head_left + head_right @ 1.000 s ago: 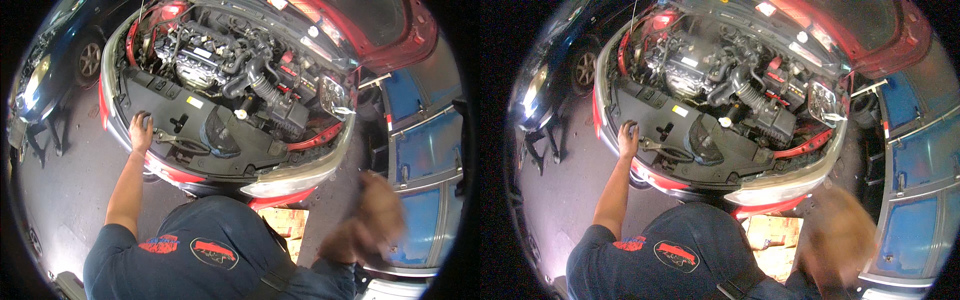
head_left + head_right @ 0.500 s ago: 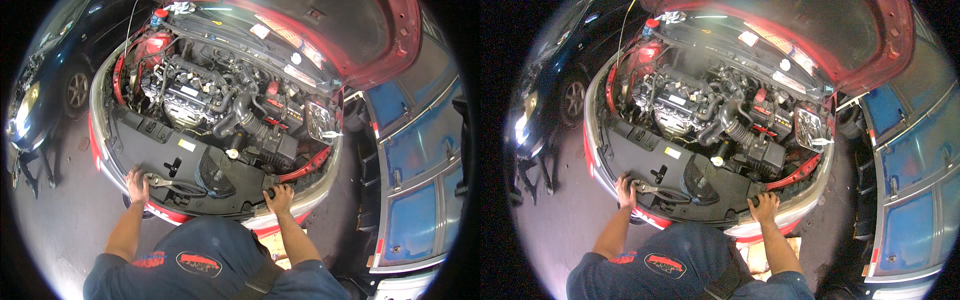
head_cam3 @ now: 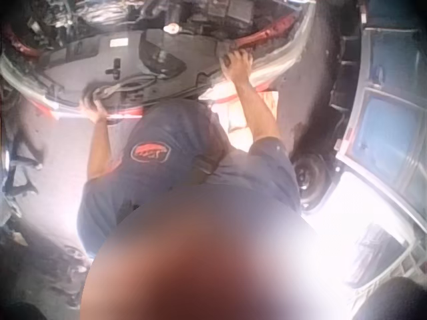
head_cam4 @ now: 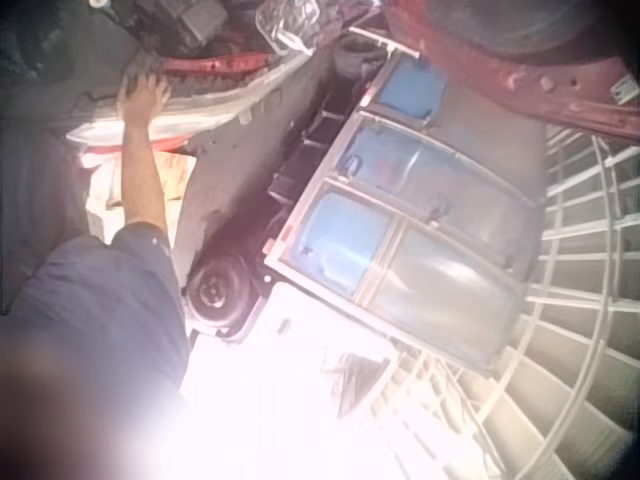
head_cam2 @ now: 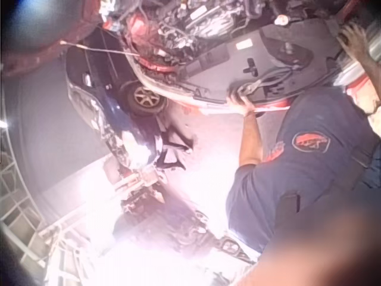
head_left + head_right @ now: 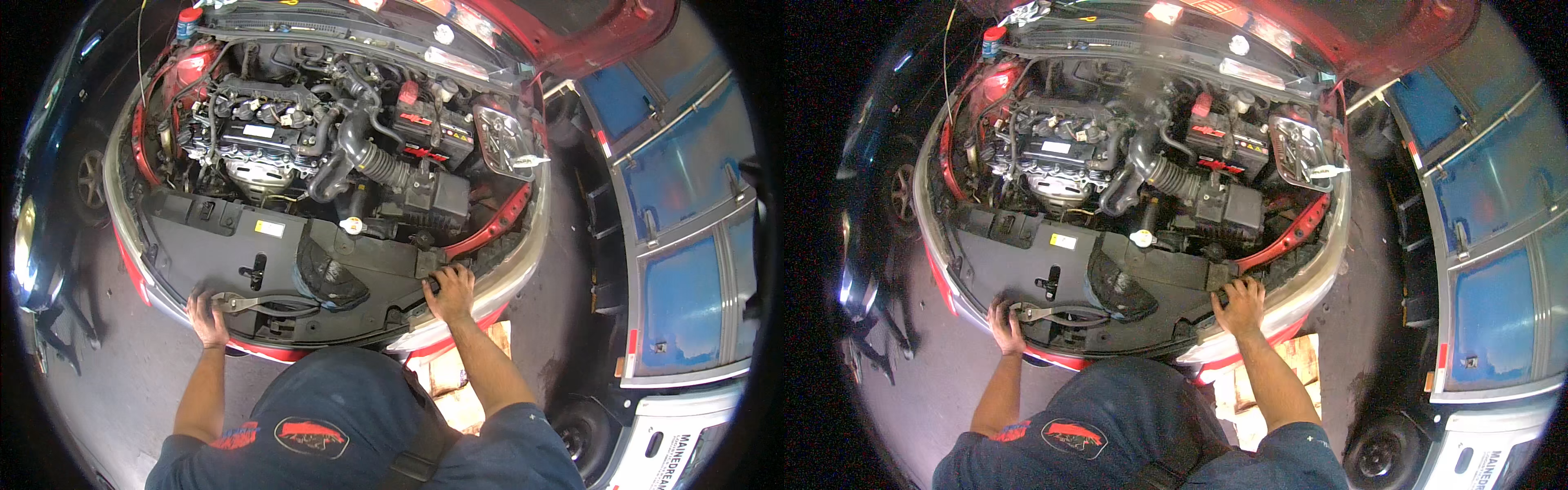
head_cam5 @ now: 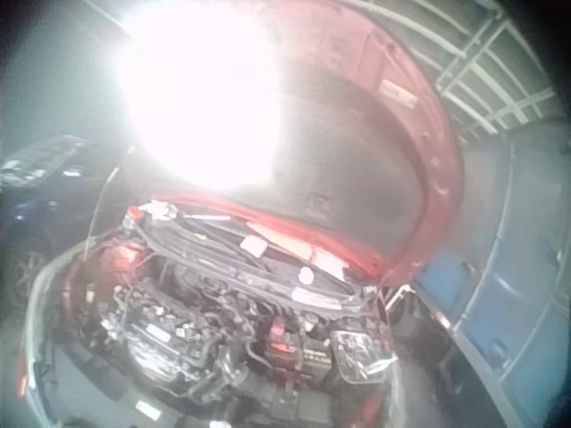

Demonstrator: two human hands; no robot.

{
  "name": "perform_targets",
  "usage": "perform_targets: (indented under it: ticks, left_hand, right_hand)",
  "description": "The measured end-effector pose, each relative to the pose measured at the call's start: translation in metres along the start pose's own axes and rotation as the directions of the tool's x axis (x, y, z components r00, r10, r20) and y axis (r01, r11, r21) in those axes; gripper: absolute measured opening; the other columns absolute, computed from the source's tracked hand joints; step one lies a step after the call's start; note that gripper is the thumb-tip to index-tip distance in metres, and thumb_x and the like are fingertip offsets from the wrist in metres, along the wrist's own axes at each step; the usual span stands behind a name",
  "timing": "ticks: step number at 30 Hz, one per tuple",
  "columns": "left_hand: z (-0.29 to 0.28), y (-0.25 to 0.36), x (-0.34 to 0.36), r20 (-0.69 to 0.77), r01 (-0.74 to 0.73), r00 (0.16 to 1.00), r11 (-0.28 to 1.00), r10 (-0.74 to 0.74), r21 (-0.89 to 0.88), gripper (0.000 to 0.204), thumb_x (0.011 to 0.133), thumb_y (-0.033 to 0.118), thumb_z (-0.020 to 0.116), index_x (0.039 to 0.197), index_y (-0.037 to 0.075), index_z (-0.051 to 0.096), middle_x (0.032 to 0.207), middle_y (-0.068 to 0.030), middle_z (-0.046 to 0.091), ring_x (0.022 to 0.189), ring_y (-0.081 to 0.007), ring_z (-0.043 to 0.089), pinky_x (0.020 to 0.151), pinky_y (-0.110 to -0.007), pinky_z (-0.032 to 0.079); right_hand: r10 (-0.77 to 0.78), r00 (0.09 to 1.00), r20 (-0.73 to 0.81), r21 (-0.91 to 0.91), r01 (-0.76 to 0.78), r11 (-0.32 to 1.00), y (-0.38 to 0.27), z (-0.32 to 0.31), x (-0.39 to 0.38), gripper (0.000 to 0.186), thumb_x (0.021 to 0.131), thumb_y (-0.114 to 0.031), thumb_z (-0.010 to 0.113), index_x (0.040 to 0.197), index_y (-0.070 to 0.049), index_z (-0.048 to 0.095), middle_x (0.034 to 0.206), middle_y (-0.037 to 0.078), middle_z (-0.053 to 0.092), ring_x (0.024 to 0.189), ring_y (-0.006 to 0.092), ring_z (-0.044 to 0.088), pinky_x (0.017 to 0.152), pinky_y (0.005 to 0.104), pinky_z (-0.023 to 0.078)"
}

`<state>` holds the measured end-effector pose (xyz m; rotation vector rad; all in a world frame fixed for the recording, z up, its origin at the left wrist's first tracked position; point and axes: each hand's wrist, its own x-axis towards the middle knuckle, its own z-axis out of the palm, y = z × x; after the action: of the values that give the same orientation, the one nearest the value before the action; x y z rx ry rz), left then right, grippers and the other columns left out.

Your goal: The person works under the hood of a red car in a garage, handling engine components and tools. They remove a plastic cover, select a socket wrench from a tray, and manipulate parts within the engine bay, including a blue connector and hoses. The person appears to be performing maintenance or repair on the engine.

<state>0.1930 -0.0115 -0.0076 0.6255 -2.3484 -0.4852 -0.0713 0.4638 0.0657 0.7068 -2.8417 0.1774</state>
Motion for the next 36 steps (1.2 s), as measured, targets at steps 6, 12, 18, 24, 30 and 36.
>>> perform_targets:
  ticks: [6, 12, 18, 24, 30, 36]
  left_hand:
    - [0.001, 0.000, 0.001, 0.009, 0.028, 1.000, 1.000, -0.028, -0.011, 0.030, 0.096, 0.027, 0.051, 0.113, 0.006, 0.064, 0.133, -0.0172, 0.059, 0.129, -0.0383, 0.050, 0.111, -0.050, 0.033]
    - [0.004, -0.005, -0.003, 0.006, 0.048, 0.999, 0.999, -0.048, 0.024, 0.030, 0.097, 0.028, 0.052, 0.113, 0.006, 0.064, 0.133, -0.0180, 0.059, 0.129, -0.0384, 0.050, 0.110, -0.050, 0.033]
    - [0.004, -0.006, -0.002, 0.005, 0.041, 0.999, 0.999, -0.041, 0.003, 0.029, 0.096, 0.026, 0.053, 0.114, 0.005, 0.064, 0.133, -0.0181, 0.059, 0.129, -0.0381, 0.051, 0.110, -0.050, 0.033]
    - [0.005, -0.007, -0.004, -0.009, 0.040, 0.999, 0.999, -0.039, 0.014, 0.028, 0.095, 0.024, 0.053, 0.114, 0.006, 0.063, 0.133, -0.0179, 0.059, 0.128, -0.0378, 0.051, 0.109, -0.049, 0.033]
    - [0.007, -0.012, -0.006, -0.022, 0.010, 1.000, 0.999, -0.009, 0.048, 0.028, 0.095, 0.023, 0.054, 0.115, 0.005, 0.063, 0.133, -0.0181, 0.059, 0.129, -0.0389, 0.050, 0.110, -0.050, 0.033]
    - [0.005, -0.008, -0.004, -0.015, 0.021, 1.000, 0.999, -0.020, 0.043, 0.028, 0.095, 0.023, 0.054, 0.115, 0.005, 0.063, 0.134, -0.0177, 0.058, 0.130, -0.0394, 0.049, 0.111, -0.050, 0.034]
  right_hand:
    - [0.002, 1.000, -0.005, 0.048, -0.002, 0.999, -0.001, -0.003, 0.000, 0.033, 0.085, -0.038, 0.069, 0.103, -0.010, 0.074, 0.111, 0.008, 0.066, 0.123, 0.0338, 0.048, 0.109, 0.0493, 0.032]
    - [0.002, 0.999, 0.037, 0.033, -0.003, 0.999, 0.000, -0.004, 0.001, 0.035, 0.087, -0.039, 0.067, 0.103, -0.009, 0.073, 0.113, 0.010, 0.066, 0.125, 0.0348, 0.047, 0.110, 0.0512, 0.030]
    - [0.036, 0.995, 0.095, 0.045, -0.040, 0.998, -0.001, -0.007, 0.002, 0.038, 0.089, -0.042, 0.065, 0.107, -0.010, 0.073, 0.117, 0.009, 0.065, 0.128, 0.0341, 0.046, 0.113, 0.0515, 0.028]
    - [0.040, 0.994, 0.099, 0.044, -0.044, 0.998, -0.004, -0.009, 0.003, 0.038, 0.088, -0.043, 0.065, 0.108, -0.011, 0.073, 0.116, 0.007, 0.066, 0.128, 0.0316, 0.045, 0.113, 0.0502, 0.028]
    - [0.001, 1.000, 0.007, 0.039, -0.001, 0.999, -0.004, -0.008, 0.003, 0.032, 0.085, -0.037, 0.069, 0.103, -0.011, 0.075, 0.110, 0.008, 0.067, 0.122, 0.0336, 0.048, 0.109, 0.0493, 0.033]
    - [-0.002, 1.000, 0.005, 0.040, 0.002, 0.999, -0.003, -0.006, 0.002, 0.035, 0.087, -0.040, 0.067, 0.105, -0.009, 0.073, 0.113, 0.009, 0.066, 0.123, 0.0342, 0.048, 0.110, 0.0506, 0.032]
